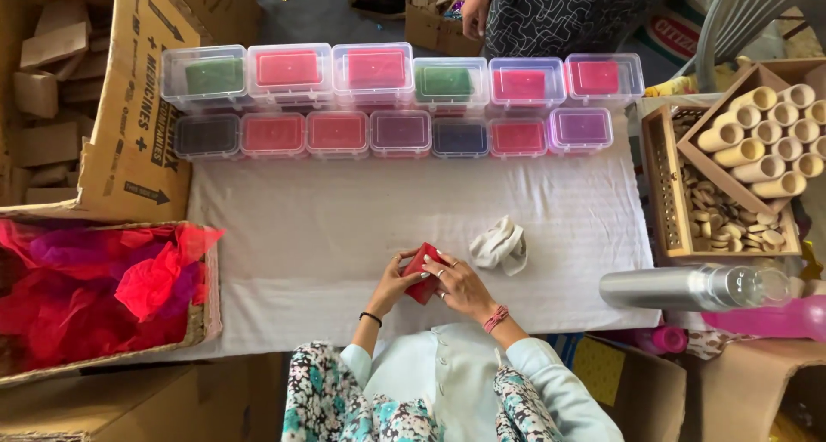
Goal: The person wipes a small soap bar with a cloth, wraps it in red net fabric, places the wrapped bar into a clear plastic box, closes the lid, and stacks the box with others on the table.
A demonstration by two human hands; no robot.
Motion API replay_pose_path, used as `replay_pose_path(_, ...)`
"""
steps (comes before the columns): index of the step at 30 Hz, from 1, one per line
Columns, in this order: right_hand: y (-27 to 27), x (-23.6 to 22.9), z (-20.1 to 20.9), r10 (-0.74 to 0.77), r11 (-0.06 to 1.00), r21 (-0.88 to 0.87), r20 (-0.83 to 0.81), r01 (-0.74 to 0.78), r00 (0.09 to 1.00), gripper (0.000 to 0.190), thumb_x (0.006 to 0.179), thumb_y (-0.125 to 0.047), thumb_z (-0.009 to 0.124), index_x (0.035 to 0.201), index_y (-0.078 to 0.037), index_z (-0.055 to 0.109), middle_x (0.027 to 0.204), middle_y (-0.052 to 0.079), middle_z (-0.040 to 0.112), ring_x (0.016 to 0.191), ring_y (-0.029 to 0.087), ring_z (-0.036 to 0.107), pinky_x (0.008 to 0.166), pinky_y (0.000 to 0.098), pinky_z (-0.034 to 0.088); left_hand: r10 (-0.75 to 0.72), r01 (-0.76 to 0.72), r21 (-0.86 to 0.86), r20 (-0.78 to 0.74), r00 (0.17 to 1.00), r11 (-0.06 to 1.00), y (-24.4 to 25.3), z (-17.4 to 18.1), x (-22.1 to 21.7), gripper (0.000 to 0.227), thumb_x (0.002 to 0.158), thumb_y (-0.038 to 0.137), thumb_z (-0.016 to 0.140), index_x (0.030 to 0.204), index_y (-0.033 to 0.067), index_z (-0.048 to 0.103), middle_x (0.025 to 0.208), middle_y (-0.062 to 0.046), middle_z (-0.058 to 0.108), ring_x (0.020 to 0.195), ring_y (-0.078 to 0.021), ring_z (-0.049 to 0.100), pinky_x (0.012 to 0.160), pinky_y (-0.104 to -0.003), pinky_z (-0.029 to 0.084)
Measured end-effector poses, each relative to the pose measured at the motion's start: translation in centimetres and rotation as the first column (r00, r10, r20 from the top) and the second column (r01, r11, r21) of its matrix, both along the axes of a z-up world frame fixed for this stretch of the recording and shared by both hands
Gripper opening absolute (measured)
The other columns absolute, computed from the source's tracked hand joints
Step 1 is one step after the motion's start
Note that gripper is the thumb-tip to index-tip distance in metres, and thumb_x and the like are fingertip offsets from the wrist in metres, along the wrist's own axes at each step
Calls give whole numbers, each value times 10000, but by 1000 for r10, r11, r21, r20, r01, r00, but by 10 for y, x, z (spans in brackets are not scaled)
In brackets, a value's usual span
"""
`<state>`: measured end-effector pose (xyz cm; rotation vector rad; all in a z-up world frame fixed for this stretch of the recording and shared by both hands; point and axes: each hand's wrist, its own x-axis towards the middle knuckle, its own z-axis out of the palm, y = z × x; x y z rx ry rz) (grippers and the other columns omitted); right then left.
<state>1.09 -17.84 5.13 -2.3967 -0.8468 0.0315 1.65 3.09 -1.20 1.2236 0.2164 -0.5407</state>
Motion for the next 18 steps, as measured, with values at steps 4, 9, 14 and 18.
replay_pose_path(4,-2,-2,-3,-53,998,28,-38,54,998,778,696,-50,839,1432,-121,596,1398,151,561,1326,337,527,1100,444,449,19,-19,-7,-15,1000,1000,-2,3,0,621,876,65,749,1426,84,462,1275,-159,691,1095,-215,707,882,-349,618)
replay_pose_path(9,-2,-3,-6,31,999,12,104,-33,994,757,675,-32,825,1393,-125,604,1394,73,640,1365,328,523,1104,459,426,13,-13,-5,56,998,1000,-1,-11,-1,647,873,61,742,1454,94,458,1394,-131,626,1181,-204,665,920,-329,607)
replay_pose_path(14,1,-3,-3,15,999,33,87,-18,996,750,653,-25,812,1368,-128,610,1372,72,635,1340,312,527,1092,456,424,30,-31,63,31,999,998,-1,6,-2,662,855,72,762,1459,72,490,1362,-134,627,1164,-217,665,916,-335,609)
replay_pose_path(18,3,-2,-4,-5,1000,27,72,3,997,716,642,-30,810,1326,-122,622,1364,70,636,1321,304,533,1088,457,412,66,-66,9,-21,998,998,-1,18,-4,716,822,128,799,1454,48,471,1340,-133,619,1134,-237,682,891,-350,624)
